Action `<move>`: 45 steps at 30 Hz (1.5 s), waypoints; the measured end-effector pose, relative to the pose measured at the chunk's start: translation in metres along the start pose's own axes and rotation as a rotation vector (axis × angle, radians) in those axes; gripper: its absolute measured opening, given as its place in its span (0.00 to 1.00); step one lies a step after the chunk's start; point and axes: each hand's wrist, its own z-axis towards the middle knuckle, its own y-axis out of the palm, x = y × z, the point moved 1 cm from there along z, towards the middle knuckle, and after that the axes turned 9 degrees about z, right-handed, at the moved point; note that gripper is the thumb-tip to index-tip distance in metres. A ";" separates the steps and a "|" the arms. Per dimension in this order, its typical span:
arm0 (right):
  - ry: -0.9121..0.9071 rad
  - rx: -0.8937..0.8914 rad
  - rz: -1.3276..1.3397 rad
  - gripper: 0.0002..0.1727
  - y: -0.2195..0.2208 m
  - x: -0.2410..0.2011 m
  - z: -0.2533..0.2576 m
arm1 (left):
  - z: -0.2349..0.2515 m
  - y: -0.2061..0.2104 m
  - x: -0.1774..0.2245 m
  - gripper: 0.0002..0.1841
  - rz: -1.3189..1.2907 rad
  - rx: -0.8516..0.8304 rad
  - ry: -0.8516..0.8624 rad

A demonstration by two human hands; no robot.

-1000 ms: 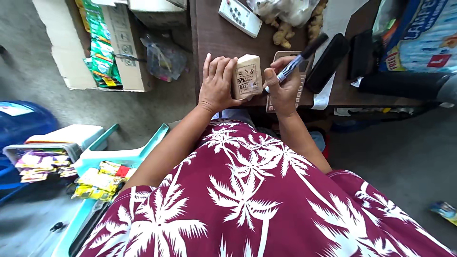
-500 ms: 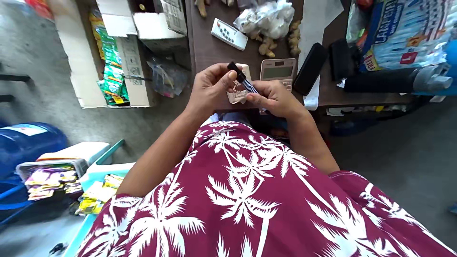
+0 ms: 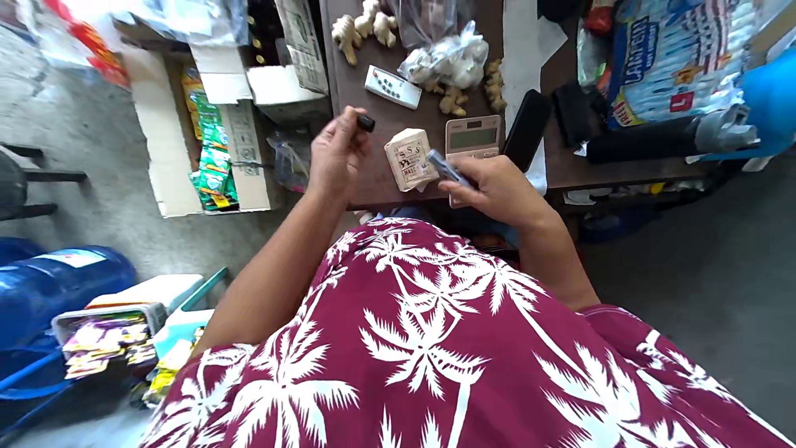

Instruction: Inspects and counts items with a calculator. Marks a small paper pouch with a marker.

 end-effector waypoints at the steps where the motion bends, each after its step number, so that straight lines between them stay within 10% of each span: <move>1: -0.005 0.113 0.091 0.20 -0.002 -0.002 0.001 | -0.001 0.001 -0.002 0.13 -0.004 -0.035 -0.055; 7: -0.302 0.581 0.737 0.07 0.012 -0.014 0.025 | -0.017 0.027 -0.014 0.11 -0.166 -0.252 -0.263; 21: -0.347 0.559 0.700 0.07 0.041 -0.004 0.036 | -0.023 0.032 -0.009 0.08 -0.218 -0.351 -0.257; 26: -0.166 0.633 0.831 0.14 0.025 0.018 0.029 | 0.001 0.029 -0.006 0.17 0.414 -0.323 0.197; 31: 0.556 0.786 0.621 0.25 -0.010 0.074 -0.008 | 0.016 0.011 -0.045 0.50 1.203 -0.320 0.461; 35: 0.870 0.750 0.233 0.26 -0.038 0.137 -0.043 | 0.021 0.010 -0.073 0.55 1.419 -0.354 0.498; 40: 0.948 0.771 0.093 0.34 -0.064 0.175 -0.051 | 0.027 0.016 -0.081 0.58 1.478 -0.255 0.623; 45: 0.574 0.857 0.120 0.23 -0.098 0.169 -0.030 | 0.028 0.022 -0.089 0.62 1.492 -0.100 0.667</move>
